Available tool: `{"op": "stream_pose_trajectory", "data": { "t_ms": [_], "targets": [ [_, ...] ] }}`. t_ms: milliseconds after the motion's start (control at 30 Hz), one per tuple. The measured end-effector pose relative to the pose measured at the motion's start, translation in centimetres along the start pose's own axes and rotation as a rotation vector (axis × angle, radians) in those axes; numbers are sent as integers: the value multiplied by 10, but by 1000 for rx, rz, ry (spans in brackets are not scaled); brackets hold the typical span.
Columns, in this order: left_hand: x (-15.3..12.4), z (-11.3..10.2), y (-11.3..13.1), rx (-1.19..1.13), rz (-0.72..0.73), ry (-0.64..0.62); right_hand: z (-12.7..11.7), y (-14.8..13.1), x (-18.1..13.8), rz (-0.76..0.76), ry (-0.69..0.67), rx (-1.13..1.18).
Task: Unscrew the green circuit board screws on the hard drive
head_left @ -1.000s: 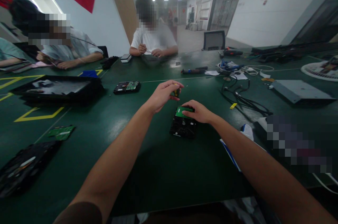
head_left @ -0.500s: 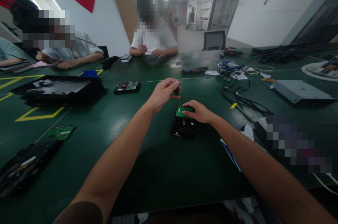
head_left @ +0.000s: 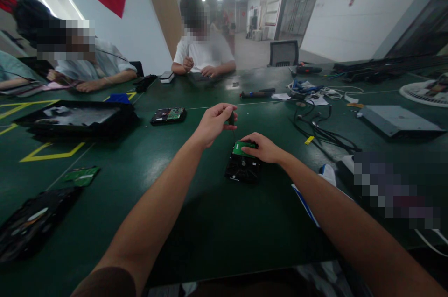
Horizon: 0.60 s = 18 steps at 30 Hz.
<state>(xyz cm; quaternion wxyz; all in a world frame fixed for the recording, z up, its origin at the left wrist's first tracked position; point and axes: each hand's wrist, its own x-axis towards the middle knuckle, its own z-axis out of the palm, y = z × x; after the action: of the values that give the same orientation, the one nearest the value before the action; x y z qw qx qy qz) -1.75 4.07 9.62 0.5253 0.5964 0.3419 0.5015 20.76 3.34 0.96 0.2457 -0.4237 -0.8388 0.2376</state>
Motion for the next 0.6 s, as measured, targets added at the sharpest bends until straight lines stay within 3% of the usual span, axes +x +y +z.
{"op": "stream_pose_trajectory", "data": {
  "t_ms": [600],
  "targets": [
    [1, 1, -3, 27, 63, 17, 0, -1, 1, -9, -1, -13]
  ]
}}
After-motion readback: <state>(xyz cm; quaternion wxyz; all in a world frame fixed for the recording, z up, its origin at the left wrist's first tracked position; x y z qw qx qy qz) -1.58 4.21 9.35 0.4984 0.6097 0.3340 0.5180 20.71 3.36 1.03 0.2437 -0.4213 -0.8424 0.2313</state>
